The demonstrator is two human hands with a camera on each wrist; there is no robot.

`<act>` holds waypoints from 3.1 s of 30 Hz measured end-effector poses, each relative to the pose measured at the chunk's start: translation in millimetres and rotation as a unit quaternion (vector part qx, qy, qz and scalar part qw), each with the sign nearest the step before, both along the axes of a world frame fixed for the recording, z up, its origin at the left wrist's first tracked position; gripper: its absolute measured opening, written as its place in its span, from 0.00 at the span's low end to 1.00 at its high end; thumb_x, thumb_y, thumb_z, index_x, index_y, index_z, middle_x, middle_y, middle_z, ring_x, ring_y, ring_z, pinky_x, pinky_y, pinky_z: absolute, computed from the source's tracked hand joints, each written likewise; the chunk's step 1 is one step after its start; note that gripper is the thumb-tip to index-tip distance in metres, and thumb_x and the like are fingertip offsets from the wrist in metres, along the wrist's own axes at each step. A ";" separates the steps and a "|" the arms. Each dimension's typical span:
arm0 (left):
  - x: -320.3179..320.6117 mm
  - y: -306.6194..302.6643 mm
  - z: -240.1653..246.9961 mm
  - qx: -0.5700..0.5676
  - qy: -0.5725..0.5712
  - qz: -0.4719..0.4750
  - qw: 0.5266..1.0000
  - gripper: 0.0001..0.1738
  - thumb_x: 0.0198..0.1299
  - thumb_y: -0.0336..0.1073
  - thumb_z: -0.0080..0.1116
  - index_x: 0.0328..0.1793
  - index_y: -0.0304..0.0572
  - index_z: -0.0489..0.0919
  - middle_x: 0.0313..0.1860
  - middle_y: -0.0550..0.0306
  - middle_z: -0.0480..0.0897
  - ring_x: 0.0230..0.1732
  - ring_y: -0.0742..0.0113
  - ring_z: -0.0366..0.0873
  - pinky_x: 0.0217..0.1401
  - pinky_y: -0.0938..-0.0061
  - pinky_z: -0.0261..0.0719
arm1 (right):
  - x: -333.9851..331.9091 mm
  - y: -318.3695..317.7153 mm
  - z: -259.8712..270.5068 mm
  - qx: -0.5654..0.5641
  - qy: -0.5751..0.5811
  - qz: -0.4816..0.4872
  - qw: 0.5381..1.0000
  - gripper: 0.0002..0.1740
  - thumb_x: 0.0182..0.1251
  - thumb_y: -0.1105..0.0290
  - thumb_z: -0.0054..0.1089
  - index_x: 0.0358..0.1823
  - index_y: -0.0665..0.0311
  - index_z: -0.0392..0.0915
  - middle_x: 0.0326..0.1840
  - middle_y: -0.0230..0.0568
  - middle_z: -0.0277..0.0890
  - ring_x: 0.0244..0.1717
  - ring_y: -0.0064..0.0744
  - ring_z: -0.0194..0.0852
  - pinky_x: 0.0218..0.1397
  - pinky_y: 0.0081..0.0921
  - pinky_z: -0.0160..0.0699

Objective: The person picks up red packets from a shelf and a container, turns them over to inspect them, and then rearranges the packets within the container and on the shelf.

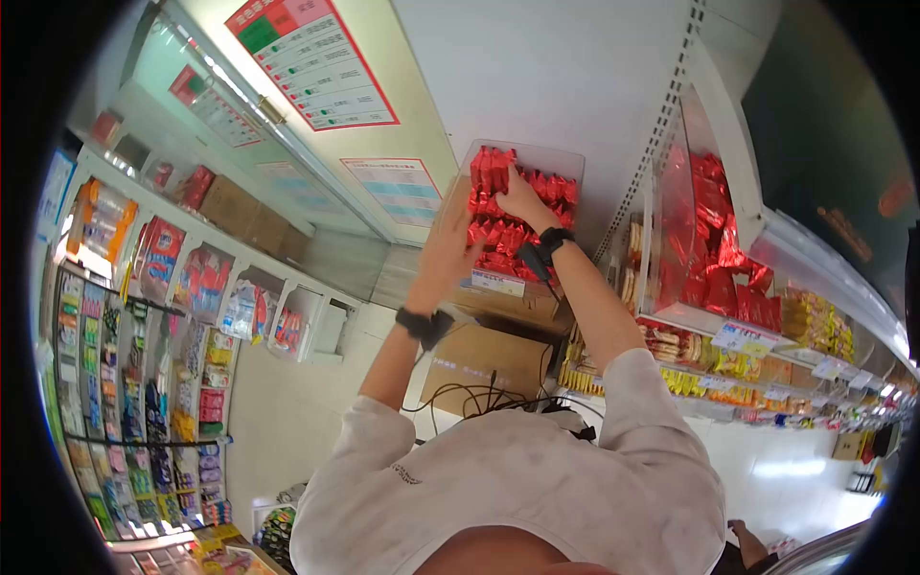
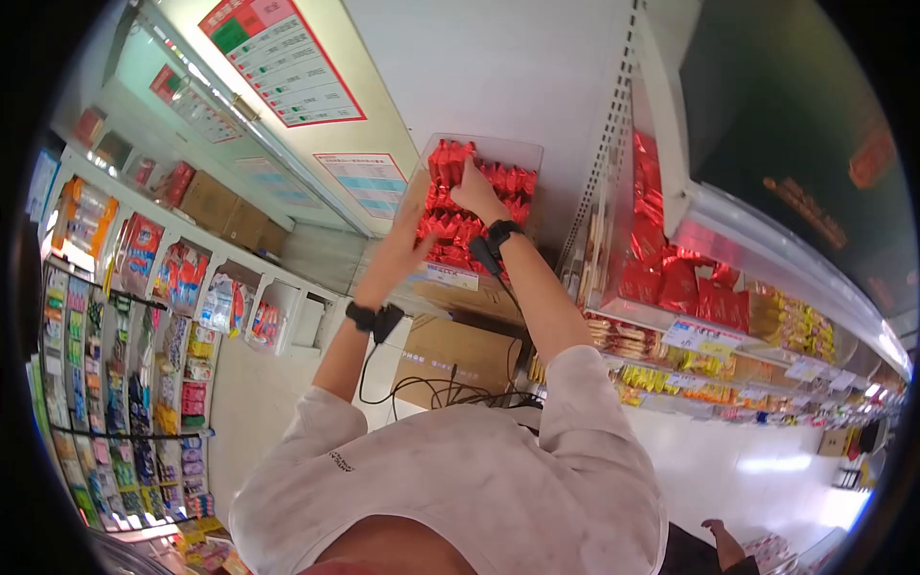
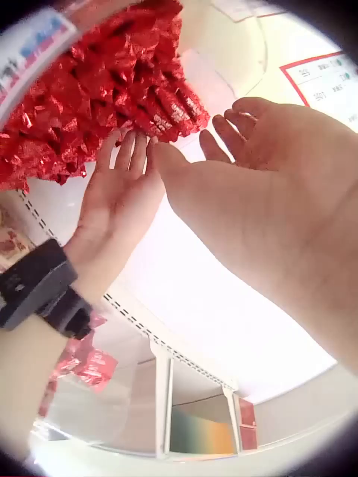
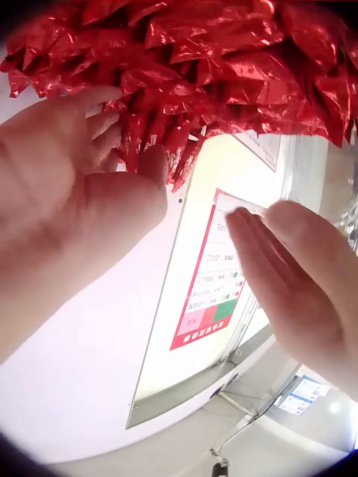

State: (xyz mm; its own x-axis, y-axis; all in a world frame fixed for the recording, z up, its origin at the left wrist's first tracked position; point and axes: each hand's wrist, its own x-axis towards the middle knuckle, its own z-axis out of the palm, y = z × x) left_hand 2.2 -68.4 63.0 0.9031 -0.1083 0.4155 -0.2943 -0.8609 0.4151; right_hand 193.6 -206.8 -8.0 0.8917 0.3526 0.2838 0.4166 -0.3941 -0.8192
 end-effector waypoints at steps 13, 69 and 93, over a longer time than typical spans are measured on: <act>-166.0 -10.5 72.6 -0.130 0.068 0.121 0.982 0.30 0.68 0.39 0.65 0.73 0.39 0.73 0.74 0.37 0.73 0.72 0.36 0.72 0.71 0.59 0.75 | 13.2 13.1 7.4 -0.071 -0.060 0.059 0.994 0.35 0.63 0.58 0.67 0.68 0.69 0.75 0.72 0.68 0.67 0.74 0.62 0.66 0.78 0.46 0.66; 337.7 154.2 -11.7 -0.442 0.010 -0.039 0.896 0.41 0.81 0.54 0.36 0.88 0.33 0.47 0.89 0.47 0.50 0.88 0.56 0.45 0.88 0.61 0.45 | -219.4 -58.8 47.3 -0.254 -0.181 -0.055 0.948 0.34 0.60 0.60 0.70 0.66 0.68 0.75 0.69 0.49 0.73 0.70 0.51 0.69 0.77 0.50 0.61; 11.1 39.4 133.1 -0.472 -0.023 0.024 0.881 0.19 0.78 0.38 0.50 0.63 0.30 0.79 0.51 0.49 0.86 0.55 0.61 0.83 0.66 0.65 0.77 | -266.2 -90.7 97.4 0.052 -0.132 0.019 0.990 0.34 0.66 0.74 0.66 0.75 0.65 0.68 0.76 0.53 0.67 0.75 0.53 0.67 0.77 0.45 0.68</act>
